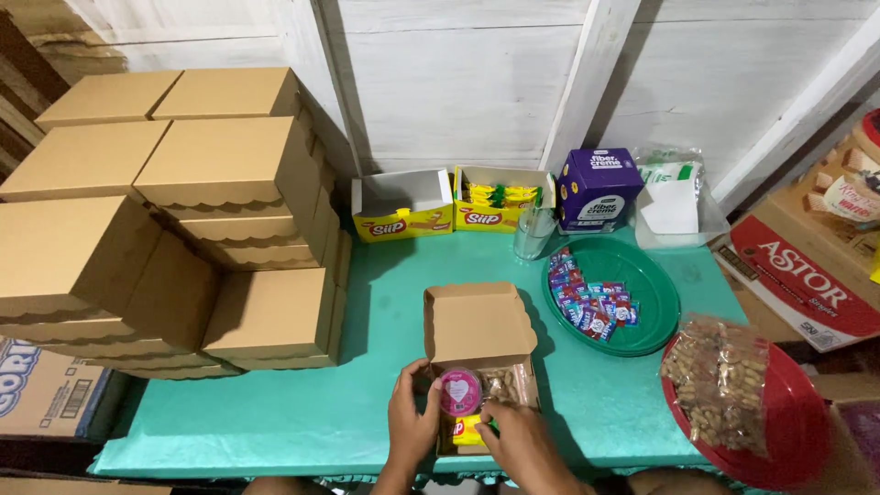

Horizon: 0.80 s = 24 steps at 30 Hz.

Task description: Packing small snack items and a folded paper note into a cardboard box

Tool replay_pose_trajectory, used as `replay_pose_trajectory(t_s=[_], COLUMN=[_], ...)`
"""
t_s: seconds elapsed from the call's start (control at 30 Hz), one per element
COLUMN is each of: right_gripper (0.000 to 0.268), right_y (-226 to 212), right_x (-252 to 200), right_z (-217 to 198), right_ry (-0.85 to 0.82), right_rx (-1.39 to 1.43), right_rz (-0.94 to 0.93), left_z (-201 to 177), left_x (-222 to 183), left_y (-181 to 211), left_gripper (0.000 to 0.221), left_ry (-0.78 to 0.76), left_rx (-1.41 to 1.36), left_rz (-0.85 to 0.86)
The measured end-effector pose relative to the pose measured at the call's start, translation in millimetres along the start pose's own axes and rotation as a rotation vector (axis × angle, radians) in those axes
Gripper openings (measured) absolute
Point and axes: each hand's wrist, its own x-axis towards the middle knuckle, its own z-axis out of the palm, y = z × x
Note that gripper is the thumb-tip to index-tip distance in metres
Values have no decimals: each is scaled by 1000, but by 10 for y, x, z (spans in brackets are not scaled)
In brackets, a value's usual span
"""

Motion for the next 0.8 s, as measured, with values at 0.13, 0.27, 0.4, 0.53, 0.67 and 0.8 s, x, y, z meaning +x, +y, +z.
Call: replay_pose_trajectory(t_s=[0.13,0.27,0.4,0.53,0.67,0.8], right_gripper=[14,23,33,27,25,26], right_y=[21,19,-33,86,248,322], right_x=[67,152,172,265,444,551], right_z=[-4,-112,-188,-4,195,276], right_ry=[2,-171,-264,-296,-269,-403], right_rx=[61,-101,-168,-168,-170,-198], right_rz=[15,-43,-32,13,-31,-6], left_z=[28,20,29,63,79,127], left_x=[29,5,9,25,57,44], left_y=[-83,-84,-67,-176,-231,-391], left_gripper=[42,39,40,38,38,40], left_ry=[-7,-3,5,12,22,39], left_rx=[25,51,47,84,100,117], left_rz=[19,33,-5,10,48,-34])
